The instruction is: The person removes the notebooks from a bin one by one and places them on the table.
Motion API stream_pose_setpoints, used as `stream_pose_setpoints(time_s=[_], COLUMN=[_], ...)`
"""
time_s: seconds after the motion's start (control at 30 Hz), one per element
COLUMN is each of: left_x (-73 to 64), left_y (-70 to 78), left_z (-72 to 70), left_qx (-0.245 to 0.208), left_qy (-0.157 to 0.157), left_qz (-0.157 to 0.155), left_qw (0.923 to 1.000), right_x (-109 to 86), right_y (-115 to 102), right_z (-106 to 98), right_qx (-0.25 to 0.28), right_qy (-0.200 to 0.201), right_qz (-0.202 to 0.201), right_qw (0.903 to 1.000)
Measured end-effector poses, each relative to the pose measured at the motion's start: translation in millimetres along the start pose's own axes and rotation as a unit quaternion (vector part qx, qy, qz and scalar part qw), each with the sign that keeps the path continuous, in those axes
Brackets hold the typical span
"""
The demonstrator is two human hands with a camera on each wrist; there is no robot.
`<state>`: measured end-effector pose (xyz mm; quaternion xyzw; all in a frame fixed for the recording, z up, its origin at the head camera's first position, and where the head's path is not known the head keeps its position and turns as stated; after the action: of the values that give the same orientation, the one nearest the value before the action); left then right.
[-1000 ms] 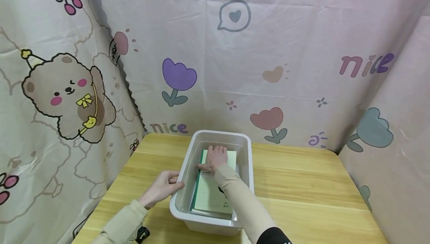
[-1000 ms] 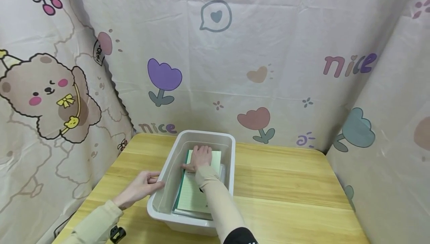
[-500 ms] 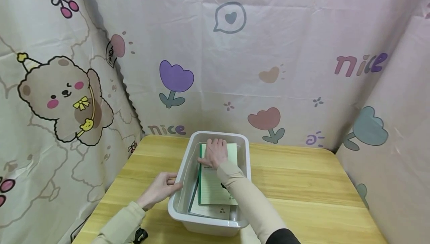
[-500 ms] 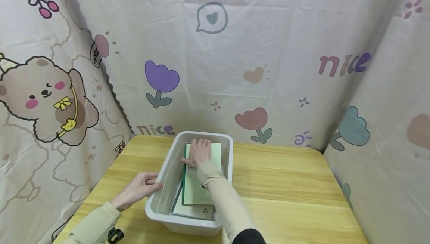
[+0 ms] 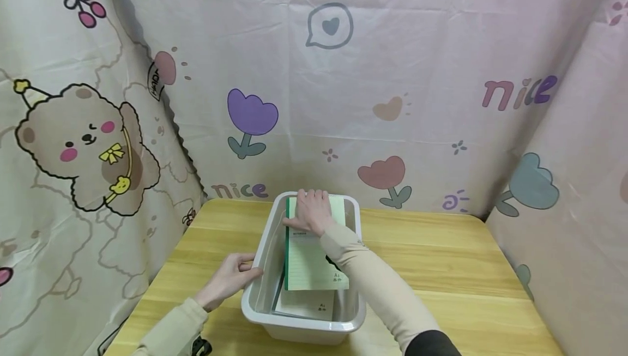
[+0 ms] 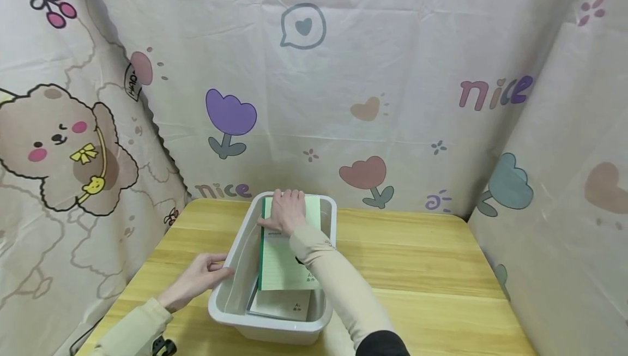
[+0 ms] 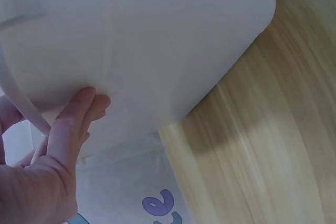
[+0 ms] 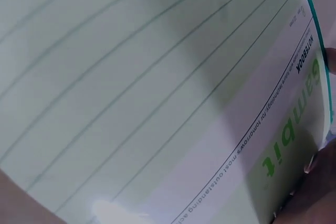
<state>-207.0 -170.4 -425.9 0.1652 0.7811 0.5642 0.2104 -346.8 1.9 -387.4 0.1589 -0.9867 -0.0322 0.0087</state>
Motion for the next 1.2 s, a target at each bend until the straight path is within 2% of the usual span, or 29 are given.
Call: stream_pose_setpoints(time_s=[0.17,0.47,0.67,0.77,0.93,1.2], left_x=[-0.3,-3.9,-5.6,-7.0,-9.7,-10.9], left_y=[-2.4,-2.7,-3.3,-4.3,-6.7,-7.2], left_z=[0.4,-1.5,-2.2,-3.3,-6.5,-7.2], left_qx=[-0.013,-0.009,-0.007,-0.004,0.004,0.022], left_qy=[0.009,0.019,0.021,0.024,0.030,0.043], left_qz=[-0.011,-0.016,-0.012,-0.010,-0.011,-0.018], left_qw=[0.9998,0.9996,0.9997,0.9997,0.9995,0.9987], right_x=[-4.7,-11.2,-17.4,-20.4,-25.4,-37.9], right_y=[10,28,44,58,90,147], right_z=[-26,-77,-116,-128,-131,-107], right_qx=[0.041,0.093,0.099,0.099,0.093,0.086], right_qy=[-0.012,-0.008,0.016,0.019,0.023,0.007], right_qz=[-0.013,-0.023,-0.024,-0.021,-0.011,0.008], right_qw=[0.9990,0.9954,0.9946,0.9946,0.9954,0.9962])
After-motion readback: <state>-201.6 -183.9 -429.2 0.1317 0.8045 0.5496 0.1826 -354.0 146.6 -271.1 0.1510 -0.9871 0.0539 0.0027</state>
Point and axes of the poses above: each hand's wrist, its own x-axis towards the middle knuckle, its own z-axis out of the palm, y = z × x, the point moved 5 cm from there along x, towards the middle knuckle, and after that the axes turned 10 degrees about -y, right-handed, at the moved point
